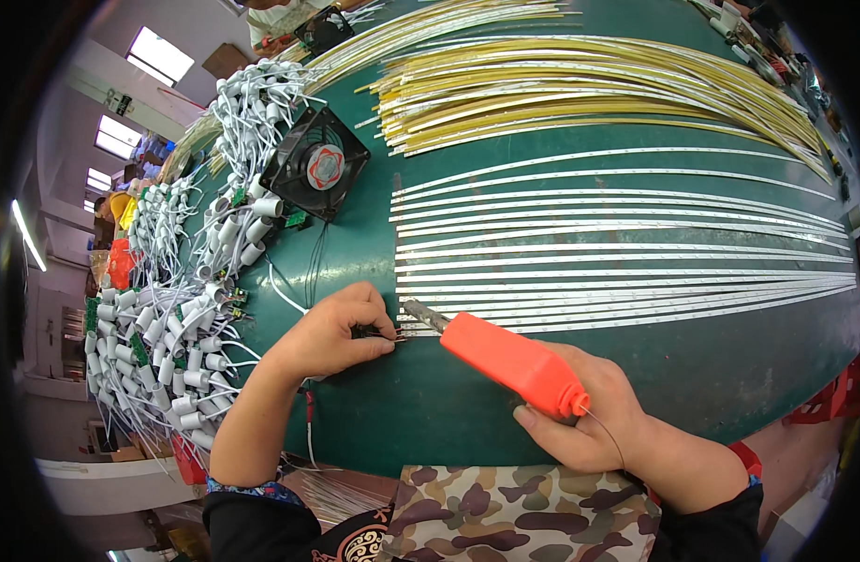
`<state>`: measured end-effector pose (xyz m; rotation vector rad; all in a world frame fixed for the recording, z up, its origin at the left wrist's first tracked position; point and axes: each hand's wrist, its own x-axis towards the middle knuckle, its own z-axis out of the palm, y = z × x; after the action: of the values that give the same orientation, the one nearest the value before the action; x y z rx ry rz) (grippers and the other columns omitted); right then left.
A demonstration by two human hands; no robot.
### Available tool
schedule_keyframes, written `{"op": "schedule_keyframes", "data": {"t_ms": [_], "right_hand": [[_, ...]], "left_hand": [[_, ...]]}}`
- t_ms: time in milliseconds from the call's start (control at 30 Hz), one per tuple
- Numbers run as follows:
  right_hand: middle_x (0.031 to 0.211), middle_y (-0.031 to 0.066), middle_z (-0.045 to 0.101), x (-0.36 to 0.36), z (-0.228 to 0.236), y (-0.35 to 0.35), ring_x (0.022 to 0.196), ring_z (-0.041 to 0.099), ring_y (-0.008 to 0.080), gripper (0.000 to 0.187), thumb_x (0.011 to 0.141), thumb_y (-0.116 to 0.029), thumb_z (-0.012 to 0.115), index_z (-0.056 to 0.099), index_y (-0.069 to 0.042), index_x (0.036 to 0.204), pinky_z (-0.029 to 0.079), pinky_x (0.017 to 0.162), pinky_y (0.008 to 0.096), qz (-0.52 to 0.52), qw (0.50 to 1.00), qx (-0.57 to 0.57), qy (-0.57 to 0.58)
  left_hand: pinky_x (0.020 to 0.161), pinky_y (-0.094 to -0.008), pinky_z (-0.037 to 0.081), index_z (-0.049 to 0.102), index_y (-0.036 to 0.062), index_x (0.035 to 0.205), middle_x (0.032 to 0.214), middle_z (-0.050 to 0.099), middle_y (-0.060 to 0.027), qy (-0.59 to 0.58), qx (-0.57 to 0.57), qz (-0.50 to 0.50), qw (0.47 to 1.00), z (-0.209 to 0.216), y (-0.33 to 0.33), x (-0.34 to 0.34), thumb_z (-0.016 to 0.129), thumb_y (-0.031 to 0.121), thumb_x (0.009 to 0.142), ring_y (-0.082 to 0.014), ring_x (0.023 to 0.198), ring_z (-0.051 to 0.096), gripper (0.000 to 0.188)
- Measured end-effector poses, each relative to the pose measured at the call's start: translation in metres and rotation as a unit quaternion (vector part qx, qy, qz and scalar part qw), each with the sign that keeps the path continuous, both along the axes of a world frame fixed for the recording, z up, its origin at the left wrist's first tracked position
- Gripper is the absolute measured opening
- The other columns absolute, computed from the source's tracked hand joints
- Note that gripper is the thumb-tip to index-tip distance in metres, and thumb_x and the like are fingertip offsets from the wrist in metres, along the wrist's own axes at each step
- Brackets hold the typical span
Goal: The person solders wires to LED strips and circuit boards using a soldering iron, then assembles the lighting components. A cooling fan is used to dissipate heat during the process.
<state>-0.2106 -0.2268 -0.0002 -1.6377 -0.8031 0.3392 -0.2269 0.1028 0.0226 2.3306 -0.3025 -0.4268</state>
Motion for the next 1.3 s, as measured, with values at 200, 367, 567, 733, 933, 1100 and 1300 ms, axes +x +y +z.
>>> {"op": "schedule_keyframes", "data": {"t_ms": [200,367,567,733,933,1100,1300], "right_hand": [[0.085,0.0102,0.063,-0.001,0.003,0.001,0.068,0.061,0.0218,0.046,0.076,-0.006,0.069,0.054,0.004,0.119,0.048,0.064,0.0315,-0.001,0.999,-0.004,0.043],[0.086,0.0098,0.063,0.001,0.003,0.002,0.069,0.061,0.0211,0.047,0.076,-0.007,0.070,0.054,0.003,0.120,0.048,0.065,0.0310,0.009,1.000,-0.014,0.008],[0.089,0.0108,0.064,-0.004,-0.001,0.006,0.072,0.063,0.0223,0.048,0.077,-0.007,0.069,0.053,0.002,0.121,0.050,0.067,0.0311,0.008,1.000,-0.016,0.018],[0.091,0.0114,0.064,-0.005,0.001,0.009,0.075,0.064,0.0235,0.048,0.077,-0.006,0.069,0.053,0.001,0.121,0.051,0.069,0.0317,0.018,1.000,-0.019,0.017],[0.094,0.0120,0.064,-0.003,0.004,0.012,0.077,0.065,0.0256,0.047,0.077,-0.005,0.068,0.053,0.001,0.122,0.052,0.070,0.0332,0.026,0.999,-0.026,-0.015],[0.095,0.0133,0.064,-0.003,0.006,0.013,0.078,0.065,0.0276,0.047,0.077,-0.005,0.068,0.053,0.001,0.122,0.052,0.070,0.0341,0.030,0.999,-0.033,-0.021],[0.096,0.0136,0.064,-0.003,0.007,0.012,0.078,0.065,0.0290,0.047,0.077,-0.005,0.068,0.053,0.001,0.121,0.052,0.070,0.0346,0.029,0.999,-0.033,-0.019]], "left_hand": [[0.076,-0.0308,0.044,0.065,0.0027,0.081,0.084,0.055,-0.0071,0.000,0.007,0.016,1.000,0.000,-0.002,-0.001,0.071,0.006,0.075,-0.0212,0.084,0.055,0.009],[0.076,-0.0320,0.045,0.064,0.0021,0.080,0.084,0.057,-0.0086,0.016,0.007,0.052,0.999,-0.004,-0.003,0.000,0.069,0.008,0.076,-0.0231,0.084,0.056,0.009],[0.075,-0.0335,0.046,0.063,0.0019,0.076,0.082,0.057,-0.0106,0.007,0.054,0.096,0.994,-0.007,-0.009,0.003,0.069,0.011,0.075,-0.0254,0.081,0.058,0.010],[0.074,-0.0337,0.046,0.063,0.0018,0.074,0.082,0.057,-0.0115,0.007,0.067,0.100,0.993,-0.006,-0.011,0.003,0.068,0.011,0.074,-0.0268,0.080,0.059,0.010],[0.073,-0.0346,0.046,0.063,0.0006,0.072,0.081,0.057,-0.0128,0.012,0.093,0.115,0.989,-0.007,-0.014,0.005,0.067,0.011,0.071,-0.0284,0.079,0.059,0.011],[0.072,-0.0363,0.047,0.063,0.0002,0.071,0.081,0.059,-0.0138,0.015,0.108,0.107,0.988,-0.007,-0.014,0.009,0.066,0.012,0.070,-0.0303,0.079,0.059,0.012],[0.072,-0.0370,0.047,0.064,0.0002,0.071,0.081,0.059,-0.0139,0.035,0.120,0.112,0.986,-0.004,-0.015,0.011,0.066,0.012,0.070,-0.0306,0.079,0.060,0.012]]}}
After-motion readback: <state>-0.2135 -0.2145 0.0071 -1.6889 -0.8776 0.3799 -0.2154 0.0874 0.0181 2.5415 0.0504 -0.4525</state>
